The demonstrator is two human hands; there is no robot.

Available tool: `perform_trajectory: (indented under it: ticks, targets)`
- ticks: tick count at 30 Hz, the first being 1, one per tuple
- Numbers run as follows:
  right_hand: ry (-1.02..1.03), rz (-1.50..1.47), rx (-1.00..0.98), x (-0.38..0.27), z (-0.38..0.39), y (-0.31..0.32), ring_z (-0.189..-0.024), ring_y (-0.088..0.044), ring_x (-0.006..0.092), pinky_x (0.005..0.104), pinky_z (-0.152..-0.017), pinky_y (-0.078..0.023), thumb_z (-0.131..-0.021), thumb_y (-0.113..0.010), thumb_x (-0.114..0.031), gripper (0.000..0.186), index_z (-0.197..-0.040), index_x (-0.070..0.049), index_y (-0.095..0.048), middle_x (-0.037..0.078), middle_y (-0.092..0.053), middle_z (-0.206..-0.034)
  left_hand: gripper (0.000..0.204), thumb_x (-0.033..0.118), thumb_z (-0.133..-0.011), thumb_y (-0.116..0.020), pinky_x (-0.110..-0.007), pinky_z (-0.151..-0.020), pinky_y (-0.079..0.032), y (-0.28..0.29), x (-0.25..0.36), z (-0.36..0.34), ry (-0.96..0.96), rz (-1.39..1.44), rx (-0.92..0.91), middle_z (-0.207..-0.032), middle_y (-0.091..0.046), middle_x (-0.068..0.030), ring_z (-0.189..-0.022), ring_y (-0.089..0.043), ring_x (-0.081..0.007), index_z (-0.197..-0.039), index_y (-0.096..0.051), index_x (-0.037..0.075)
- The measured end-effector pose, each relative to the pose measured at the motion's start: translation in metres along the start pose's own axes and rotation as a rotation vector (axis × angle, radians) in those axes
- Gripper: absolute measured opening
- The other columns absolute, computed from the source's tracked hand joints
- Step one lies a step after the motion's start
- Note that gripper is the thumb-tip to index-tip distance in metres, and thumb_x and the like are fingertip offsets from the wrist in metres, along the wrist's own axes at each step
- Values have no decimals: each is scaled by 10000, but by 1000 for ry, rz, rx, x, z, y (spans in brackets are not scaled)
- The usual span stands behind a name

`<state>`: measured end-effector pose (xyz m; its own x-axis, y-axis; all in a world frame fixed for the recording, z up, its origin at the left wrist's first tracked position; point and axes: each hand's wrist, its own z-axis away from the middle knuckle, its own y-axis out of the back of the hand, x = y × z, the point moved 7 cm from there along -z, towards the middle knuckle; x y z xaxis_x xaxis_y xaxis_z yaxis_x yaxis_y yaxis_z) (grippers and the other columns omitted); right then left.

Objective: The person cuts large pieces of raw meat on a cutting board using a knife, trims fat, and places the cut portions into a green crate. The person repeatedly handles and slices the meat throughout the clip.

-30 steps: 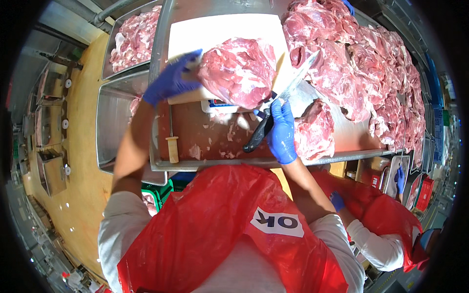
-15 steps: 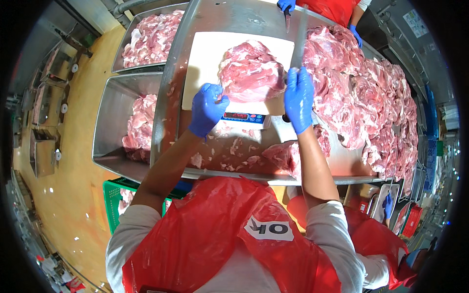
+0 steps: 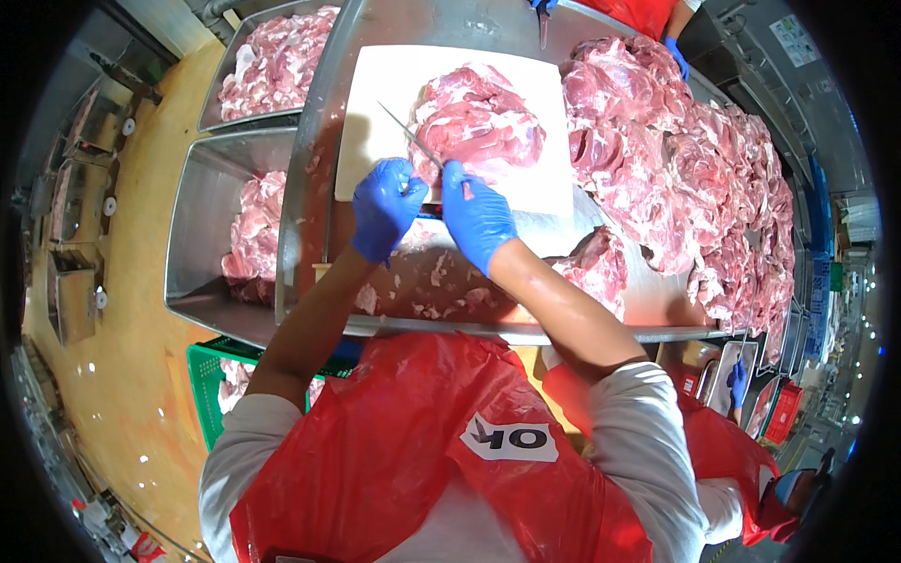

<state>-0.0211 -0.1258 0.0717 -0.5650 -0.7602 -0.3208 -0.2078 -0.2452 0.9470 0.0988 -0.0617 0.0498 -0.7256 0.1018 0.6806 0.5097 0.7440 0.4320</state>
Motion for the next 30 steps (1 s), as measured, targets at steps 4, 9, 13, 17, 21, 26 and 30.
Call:
perform_trajectory:
  ticks: [4,9,13,17,21,26,30]
  targets:
    - [16,138,-212,39,70,-21,-818,-628,424,491,-677,-506,-923,-445,-68,241,-1134,36,-392,254,-632,-921,99,28,-734,-644,-423,-573,-454,-3,-2,7,-24,-34,7,-704,-550,-145,-636,-560,-352,-790,-564,40]
    - [-20,143,-340,64,148,21,-752,-613,428,489,-626,-492,-895,-473,-35,389,-1253,64,-358,288,-597,-891,176,13,-749,-655,-417,-601,-477,6,-13,6,11,-5,54,-819,-579,-171,-648,-587,-337,-903,-572,21]
    - [-23,-41,-138,35,131,59,-733,-615,415,483,-613,-487,-883,-522,-66,380,-1217,54,-386,258,-588,-861,296,31,-751,-687,-415,-690,-502,10,10,-7,-81,30,152,-984,-577,-206,-686,-600,-336,-1016,-560,-3]
    - [-237,-392,-74,14,56,38,-753,-616,423,478,-669,-492,-874,-533,-72,293,-1122,30,-416,255,-594,-851,134,39,-725,-654,-394,-641,-474,-8,-2,-11,247,62,22,-747,-573,-180,-659,-588,-320,-823,-582,-15]
    - [29,-91,123,-10,3,12,-813,-622,434,485,-714,-495,-888,-512,-91,222,-1063,20,-433,272,-618,-865,106,51,-712,-652,-355,-575,-440,5,-18,-9,227,32,14,-624,-530,-137,-580,-558,-259,-682,-565,-1]
    - [51,65,18,-11,-13,-16,-841,-630,433,491,-724,-499,-902,-482,-100,200,-1048,27,-433,278,-625,-885,140,57,-719,-661,-339,-531,-420,17,-8,-10,116,56,21,-575,-496,-113,-515,-496,-168,-655,-550,0]
    - [14,116,-175,10,38,-15,-855,-636,424,479,-729,-508,-902,-474,-91,216,-1070,36,-425,270,-629,-897,191,8,-693,-659,-344,-526,-399,16,-28,-2,291,194,91,-593,-473,-151,-514,-463,-274,-619,-483,-4]
